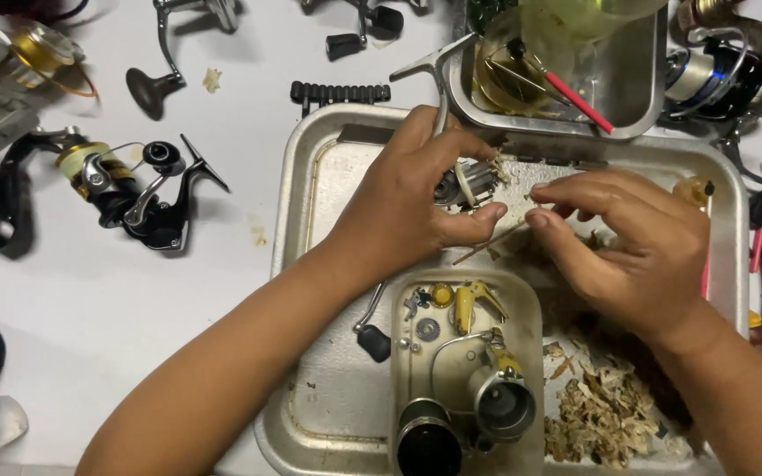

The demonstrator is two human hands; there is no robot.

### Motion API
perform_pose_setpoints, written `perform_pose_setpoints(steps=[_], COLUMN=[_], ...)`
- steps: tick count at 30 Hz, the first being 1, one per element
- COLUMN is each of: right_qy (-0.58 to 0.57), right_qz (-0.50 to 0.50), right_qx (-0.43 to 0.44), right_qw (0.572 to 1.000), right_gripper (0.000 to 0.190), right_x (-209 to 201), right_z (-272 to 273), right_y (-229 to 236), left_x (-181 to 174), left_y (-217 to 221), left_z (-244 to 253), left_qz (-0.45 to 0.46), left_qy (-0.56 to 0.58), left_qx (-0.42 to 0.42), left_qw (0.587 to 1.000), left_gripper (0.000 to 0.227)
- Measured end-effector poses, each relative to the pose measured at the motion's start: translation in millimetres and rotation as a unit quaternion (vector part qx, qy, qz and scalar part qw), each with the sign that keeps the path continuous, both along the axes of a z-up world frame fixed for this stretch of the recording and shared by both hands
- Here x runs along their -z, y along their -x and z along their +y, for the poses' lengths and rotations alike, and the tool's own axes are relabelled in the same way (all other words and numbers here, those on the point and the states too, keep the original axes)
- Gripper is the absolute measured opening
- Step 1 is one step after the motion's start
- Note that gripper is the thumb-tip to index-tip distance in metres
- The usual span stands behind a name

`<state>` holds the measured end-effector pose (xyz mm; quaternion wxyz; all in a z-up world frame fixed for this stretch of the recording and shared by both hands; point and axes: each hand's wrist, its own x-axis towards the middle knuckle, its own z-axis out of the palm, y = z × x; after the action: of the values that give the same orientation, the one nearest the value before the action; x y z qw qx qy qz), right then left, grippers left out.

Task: Disassembling a fishing reel to clean and inspect internal components like gears and bearings on a metal tray.

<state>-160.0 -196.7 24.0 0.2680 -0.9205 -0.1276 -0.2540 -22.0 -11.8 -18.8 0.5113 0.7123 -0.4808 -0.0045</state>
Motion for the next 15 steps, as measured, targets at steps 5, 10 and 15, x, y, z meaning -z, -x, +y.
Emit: perform_pose_setpoints(steps=[5,10,15], right_qy=[0.001,-0.009,-0.009], right_qz=[-0.013,-0.02,-0.031], right_qx=[0.006,0.012,0.004], right_qw=[1.0,1.0,0.999], right_gripper=[0.012,0.009,0.009], right_x=[-4,-8,-6], right_z=[16,25,24], right_y=[-10,-15,-15], left_x=[-8,-7,-9], left_y=[5,5,8], left_z=[0,0,-1], left_qz=[0.025,0.013,0.001], left_qy=[-0.024,-0.027,-0.018], left_qx=[0.009,0.014,0.025], left_qw=[0.999,0.999,1.0], left_gripper=[0.045,0.049,0.048])
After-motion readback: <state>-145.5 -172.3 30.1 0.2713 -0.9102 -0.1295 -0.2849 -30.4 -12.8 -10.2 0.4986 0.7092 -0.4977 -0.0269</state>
